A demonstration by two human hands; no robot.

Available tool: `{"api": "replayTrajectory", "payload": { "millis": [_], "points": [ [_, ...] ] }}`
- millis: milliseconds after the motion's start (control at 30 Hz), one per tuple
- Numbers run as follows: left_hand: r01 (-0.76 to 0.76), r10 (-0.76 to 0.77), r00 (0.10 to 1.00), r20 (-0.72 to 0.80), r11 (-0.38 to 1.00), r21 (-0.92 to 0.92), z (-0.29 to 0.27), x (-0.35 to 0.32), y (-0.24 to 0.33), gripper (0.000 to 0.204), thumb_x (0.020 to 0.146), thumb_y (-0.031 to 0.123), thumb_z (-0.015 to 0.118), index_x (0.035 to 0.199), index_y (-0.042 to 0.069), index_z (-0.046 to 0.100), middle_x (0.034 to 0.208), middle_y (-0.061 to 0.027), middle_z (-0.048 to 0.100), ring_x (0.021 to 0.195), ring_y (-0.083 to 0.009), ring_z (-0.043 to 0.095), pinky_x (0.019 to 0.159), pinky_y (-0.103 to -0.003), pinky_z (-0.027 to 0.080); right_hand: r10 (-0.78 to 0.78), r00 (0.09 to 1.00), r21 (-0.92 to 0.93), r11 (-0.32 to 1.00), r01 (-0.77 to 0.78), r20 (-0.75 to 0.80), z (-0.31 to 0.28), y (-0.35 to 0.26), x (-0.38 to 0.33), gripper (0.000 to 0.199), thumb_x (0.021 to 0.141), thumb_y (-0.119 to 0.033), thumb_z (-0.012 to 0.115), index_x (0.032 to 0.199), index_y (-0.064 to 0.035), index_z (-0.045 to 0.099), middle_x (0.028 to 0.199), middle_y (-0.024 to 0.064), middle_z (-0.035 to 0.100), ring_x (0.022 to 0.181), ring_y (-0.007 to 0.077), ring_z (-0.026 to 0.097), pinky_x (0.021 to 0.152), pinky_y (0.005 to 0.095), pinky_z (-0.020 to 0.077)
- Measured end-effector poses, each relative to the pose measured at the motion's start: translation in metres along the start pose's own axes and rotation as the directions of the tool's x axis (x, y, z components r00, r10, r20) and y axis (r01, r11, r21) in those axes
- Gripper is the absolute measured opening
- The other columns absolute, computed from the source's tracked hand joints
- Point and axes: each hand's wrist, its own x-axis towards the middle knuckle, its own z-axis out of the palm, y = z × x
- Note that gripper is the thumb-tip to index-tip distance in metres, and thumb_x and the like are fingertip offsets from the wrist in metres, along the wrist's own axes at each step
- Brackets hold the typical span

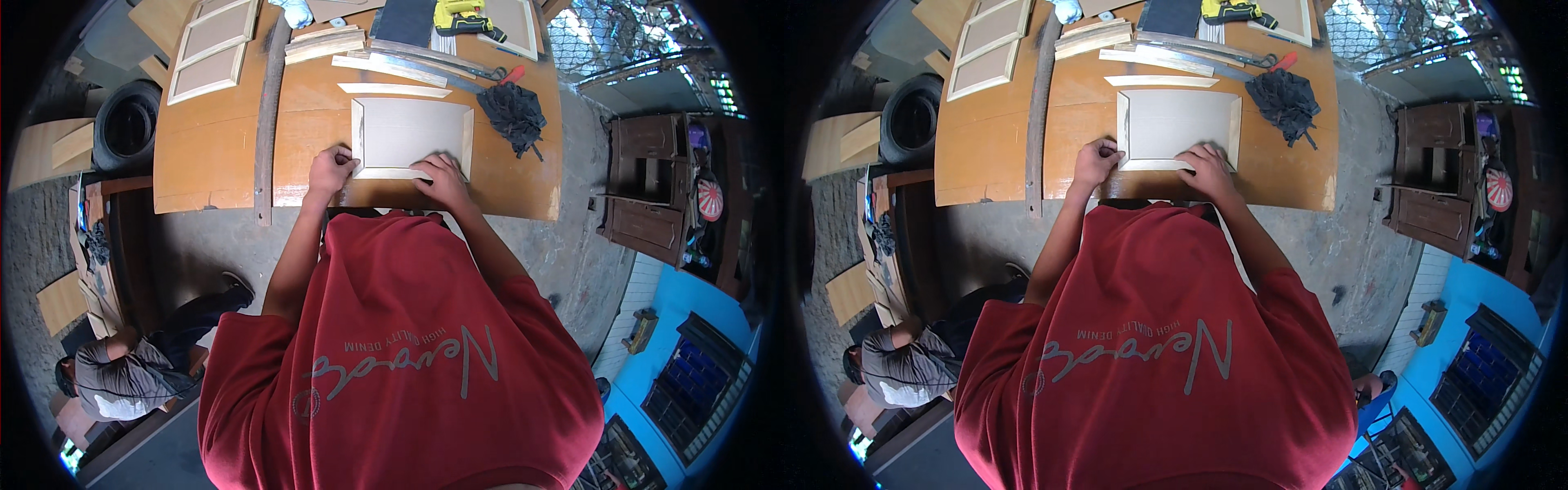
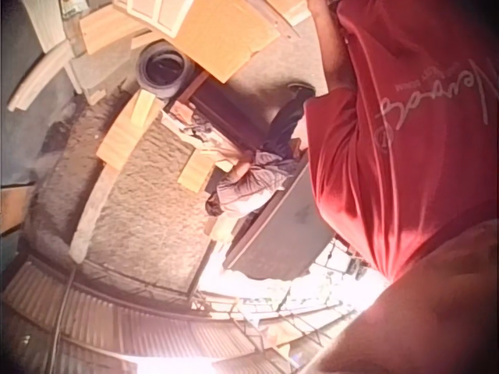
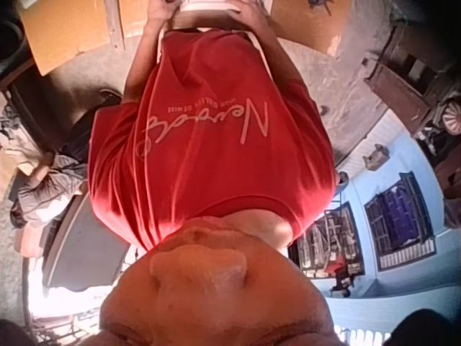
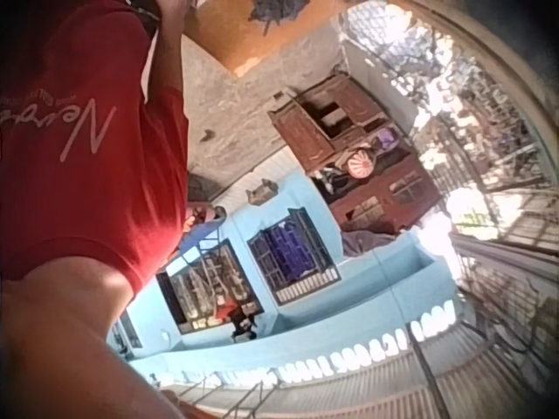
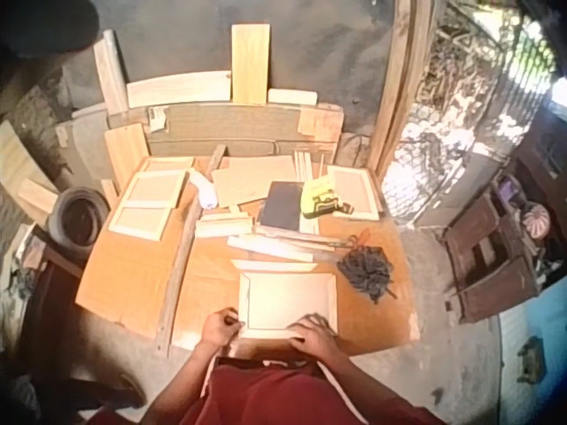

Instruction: Assembling and gluing a wooden frame.

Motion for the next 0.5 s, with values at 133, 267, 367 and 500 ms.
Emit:
{"api": "replayTrajectory", "payload": {
  "millis": [133,267,367,500],
  "points": [
    [-0.008,0.008,1.000,0.004,1.000,-0.012,0.0004,-0.0004,-0.0034,0.021,0.083,0.020,0.083,0.097,0.005,0.075,0.081,-0.0086,0.075,0.071,-0.0166,0.070,0.069,-0.032,0.055,-0.030,0.999,0.010,1.000,0.030,-0.015,-0.0002,0.0013,0.0002,0.030,0.081,-0.027,0.078,0.109,-0.0199,0.075,0.110,0.0004,0.067,0.111,0.0242,0.059,0.097,0.0416,0.0452],
    [0.015,-0.015,1.000,0.002,1.000,-0.027,0.0005,-0.0041,-0.0014,0.021,0.084,0.019,0.083,0.097,0.004,0.075,0.081,-0.0088,0.076,0.071,-0.0163,0.070,0.069,-0.032,0.055,-0.029,0.999,0.018,0.999,0.029,-0.014,0.0001,0.0029,0.0006,0.030,0.080,-0.027,0.078,0.109,-0.0201,0.075,0.109,0.0003,0.067,0.111,0.0243,0.059,0.097,0.0421,0.0452],
    [-0.011,0.011,1.000,-0.002,0.999,-0.045,0.0006,-0.0051,-0.0016,0.021,0.084,0.018,0.083,0.097,0.004,0.075,0.081,-0.0088,0.076,0.071,-0.0157,0.070,0.068,-0.032,0.055,-0.027,0.999,0.015,1.000,0.028,-0.019,0.0004,0.0018,-0.0002,0.030,0.080,-0.026,0.079,0.109,-0.0201,0.075,0.109,0.0003,0.067,0.111,0.0244,0.059,0.098,0.0425,0.0451],
    [-0.022,0.022,1.000,0.006,0.997,-0.079,0.0024,-0.0044,-0.0058,0.020,0.084,0.017,0.083,0.096,0.004,0.075,0.080,-0.0077,0.075,0.069,-0.0137,0.068,0.067,-0.031,0.054,-0.029,0.999,0.022,0.999,0.030,-0.027,-0.0010,0.0008,-0.0005,0.030,0.080,-0.026,0.079,0.109,-0.0197,0.074,0.111,0.0001,0.067,0.112,0.0248,0.059,0.098,0.0429,0.0449]
  ]
}}
